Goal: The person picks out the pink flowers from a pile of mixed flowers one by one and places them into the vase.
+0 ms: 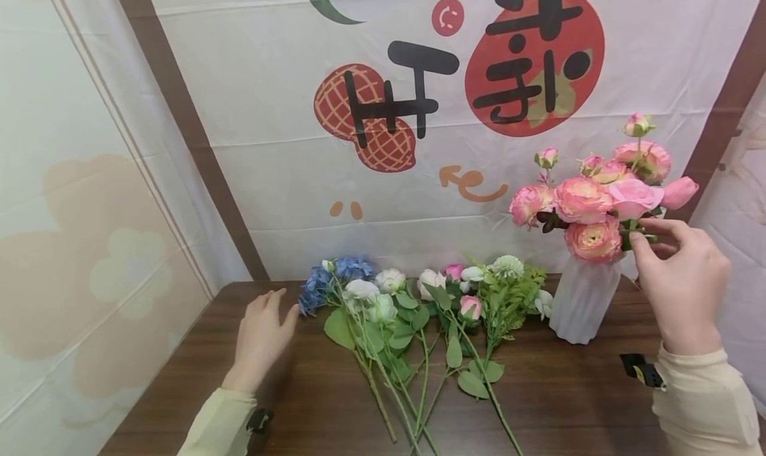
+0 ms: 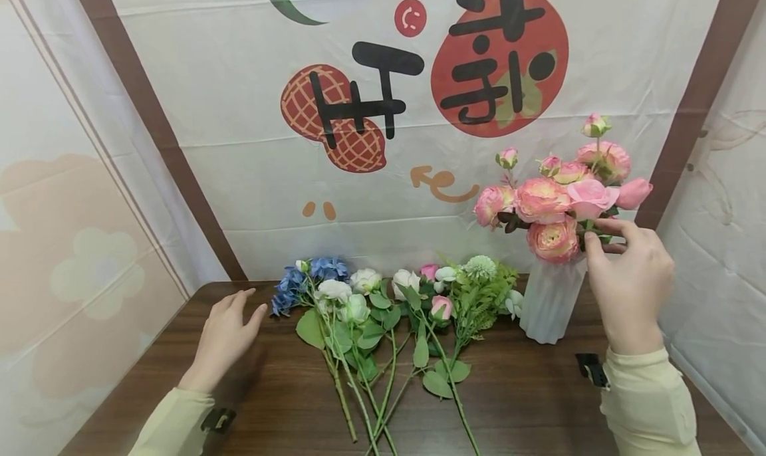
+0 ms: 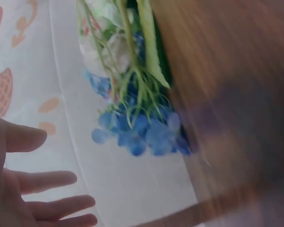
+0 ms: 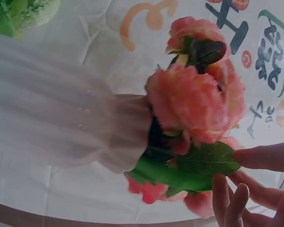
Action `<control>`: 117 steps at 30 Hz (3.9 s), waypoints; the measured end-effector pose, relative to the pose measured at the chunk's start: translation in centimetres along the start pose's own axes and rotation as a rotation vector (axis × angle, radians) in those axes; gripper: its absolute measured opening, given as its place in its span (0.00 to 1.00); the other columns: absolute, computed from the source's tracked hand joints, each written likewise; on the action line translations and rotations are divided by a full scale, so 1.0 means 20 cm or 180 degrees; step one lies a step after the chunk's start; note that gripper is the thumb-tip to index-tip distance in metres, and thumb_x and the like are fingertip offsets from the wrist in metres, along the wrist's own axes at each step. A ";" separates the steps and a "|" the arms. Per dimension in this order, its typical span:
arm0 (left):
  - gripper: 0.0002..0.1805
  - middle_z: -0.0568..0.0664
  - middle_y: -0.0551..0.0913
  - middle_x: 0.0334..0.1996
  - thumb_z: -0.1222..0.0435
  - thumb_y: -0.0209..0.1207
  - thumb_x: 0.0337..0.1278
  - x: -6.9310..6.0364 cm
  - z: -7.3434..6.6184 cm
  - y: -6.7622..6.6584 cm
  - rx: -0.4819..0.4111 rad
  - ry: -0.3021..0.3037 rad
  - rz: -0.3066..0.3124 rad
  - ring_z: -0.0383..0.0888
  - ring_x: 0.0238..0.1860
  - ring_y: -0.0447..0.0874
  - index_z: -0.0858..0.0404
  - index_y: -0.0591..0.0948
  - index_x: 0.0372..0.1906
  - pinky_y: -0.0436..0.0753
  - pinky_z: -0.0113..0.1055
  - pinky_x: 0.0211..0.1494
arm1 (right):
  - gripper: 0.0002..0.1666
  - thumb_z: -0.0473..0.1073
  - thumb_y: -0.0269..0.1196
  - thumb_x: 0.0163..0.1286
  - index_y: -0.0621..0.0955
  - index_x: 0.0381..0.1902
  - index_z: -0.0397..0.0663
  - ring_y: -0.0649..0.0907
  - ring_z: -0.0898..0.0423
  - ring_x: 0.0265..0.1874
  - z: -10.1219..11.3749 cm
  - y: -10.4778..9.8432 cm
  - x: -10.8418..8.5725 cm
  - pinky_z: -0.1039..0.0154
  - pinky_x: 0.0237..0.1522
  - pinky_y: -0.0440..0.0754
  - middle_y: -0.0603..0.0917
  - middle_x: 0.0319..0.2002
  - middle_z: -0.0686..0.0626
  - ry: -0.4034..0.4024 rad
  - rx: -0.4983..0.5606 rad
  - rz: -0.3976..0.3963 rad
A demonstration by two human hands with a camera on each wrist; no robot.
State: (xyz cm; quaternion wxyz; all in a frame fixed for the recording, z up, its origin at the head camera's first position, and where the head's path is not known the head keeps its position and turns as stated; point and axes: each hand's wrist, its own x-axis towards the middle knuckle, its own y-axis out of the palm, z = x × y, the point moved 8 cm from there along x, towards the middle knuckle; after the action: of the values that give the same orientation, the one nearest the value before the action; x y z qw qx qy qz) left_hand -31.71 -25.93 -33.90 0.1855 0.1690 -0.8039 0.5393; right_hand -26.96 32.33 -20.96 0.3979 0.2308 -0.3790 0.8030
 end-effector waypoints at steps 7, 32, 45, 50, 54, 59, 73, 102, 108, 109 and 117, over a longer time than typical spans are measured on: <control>0.25 0.70 0.76 0.51 0.57 0.55 0.62 0.06 -0.15 0.03 -0.0098 0.0107 -0.0080 0.67 0.55 0.71 0.71 0.75 0.56 0.72 0.61 0.53 | 0.17 0.46 0.61 0.64 0.84 0.46 0.42 0.62 0.92 0.24 0.11 -0.04 -0.03 0.79 0.40 0.60 0.82 0.39 0.39 -0.0274 0.0185 -0.0212; 0.25 0.64 0.77 0.54 0.52 0.54 0.64 0.16 -0.62 0.10 -0.0574 0.0178 0.0070 0.61 0.59 0.70 0.69 0.79 0.53 0.70 0.55 0.61 | 0.09 0.42 0.63 0.64 0.85 0.39 0.46 0.86 0.47 0.26 0.37 0.30 -0.24 0.52 0.26 0.77 0.86 0.32 0.42 -0.0963 0.0337 0.0430; 0.22 0.61 0.78 0.51 0.52 0.55 0.63 0.17 -0.85 0.15 -0.0827 0.0087 0.0174 0.59 0.56 0.72 0.67 0.82 0.49 0.73 0.51 0.57 | 0.10 0.45 0.61 0.66 0.85 0.39 0.47 0.86 0.47 0.28 0.37 0.51 -0.33 0.51 0.26 0.78 0.86 0.32 0.44 -0.0815 0.0353 0.0888; 0.18 0.60 0.79 0.50 0.54 0.56 0.63 0.16 -0.95 0.19 -0.0883 0.0168 0.0130 0.58 0.55 0.73 0.65 0.84 0.45 0.74 0.50 0.56 | 0.10 0.47 0.61 0.66 0.85 0.39 0.50 0.86 0.48 0.29 0.35 0.59 -0.34 0.55 0.22 0.76 0.87 0.34 0.46 -0.0706 0.0258 0.1047; 0.16 0.59 0.81 0.47 0.56 0.58 0.62 0.16 -1.01 0.21 -0.0928 0.0232 0.0096 0.58 0.53 0.74 0.65 0.85 0.42 0.76 0.49 0.53 | 0.10 0.48 0.61 0.65 0.85 0.39 0.51 0.85 0.51 0.27 0.34 0.63 -0.35 0.59 0.19 0.74 0.87 0.34 0.47 -0.0641 0.0210 0.1119; 0.14 0.58 0.82 0.43 0.58 0.59 0.60 0.16 -1.07 0.25 -0.1038 0.0310 0.0123 0.57 0.50 0.75 0.66 0.85 0.40 0.76 0.48 0.51 | 0.11 0.49 0.60 0.66 0.85 0.39 0.52 0.84 0.52 0.25 0.33 0.67 -0.35 0.59 0.17 0.73 0.88 0.35 0.48 -0.0563 0.0175 0.1234; 0.08 0.55 0.87 0.34 0.62 0.62 0.56 0.15 -1.23 0.39 -0.1065 0.0498 0.0176 0.54 0.42 0.81 0.63 0.87 0.33 0.77 0.42 0.46 | 0.14 0.52 0.58 0.66 0.85 0.39 0.53 0.81 0.51 0.23 0.31 0.75 -0.35 0.61 0.17 0.69 0.87 0.37 0.48 -0.0293 0.0089 0.1453; 0.19 0.45 0.80 0.28 0.54 0.61 0.58 -0.01 -1.43 0.76 0.0016 0.1545 0.1373 0.46 0.37 0.80 0.52 0.73 0.15 0.76 0.37 0.37 | 0.15 0.53 0.56 0.68 0.84 0.43 0.53 0.84 0.51 0.29 0.26 0.71 -0.31 0.61 0.19 0.71 0.87 0.40 0.48 -0.0188 0.0066 0.1480; 0.16 0.52 0.83 0.38 0.53 0.60 0.59 -0.02 -1.38 0.79 0.0320 0.1373 0.1458 0.50 0.44 0.81 0.57 0.79 0.20 0.81 0.44 0.43 | 0.16 0.53 0.56 0.68 0.84 0.44 0.53 0.84 0.50 0.30 0.26 0.71 -0.31 0.59 0.21 0.73 0.87 0.39 0.47 -0.0195 0.0099 0.1470; 0.16 0.53 0.83 0.39 0.54 0.60 0.59 -0.02 -1.37 0.79 0.0345 0.1338 0.1472 0.50 0.44 0.80 0.57 0.80 0.20 0.81 0.44 0.44 | 0.16 0.53 0.56 0.68 0.84 0.44 0.53 0.84 0.50 0.30 0.26 0.71 -0.31 0.59 0.21 0.73 0.87 0.39 0.47 -0.0197 0.0101 0.1468; 0.11 0.54 0.83 0.39 0.53 0.61 0.58 -0.01 -1.33 0.83 0.0541 0.1363 0.1534 0.53 0.45 0.79 0.56 0.82 0.30 0.82 0.44 0.44 | 0.16 0.52 0.56 0.68 0.84 0.44 0.52 0.83 0.50 0.27 0.26 0.70 -0.30 0.61 0.19 0.70 0.87 0.40 0.46 -0.0189 0.0093 0.1447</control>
State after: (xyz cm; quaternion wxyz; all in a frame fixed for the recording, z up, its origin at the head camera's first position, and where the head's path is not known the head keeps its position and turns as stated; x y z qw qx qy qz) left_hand -36.22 4.87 -38.01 0.2026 -0.1283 -0.7157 0.6560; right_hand -34.48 19.82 -27.74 0.1920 0.1688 -0.4212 0.8702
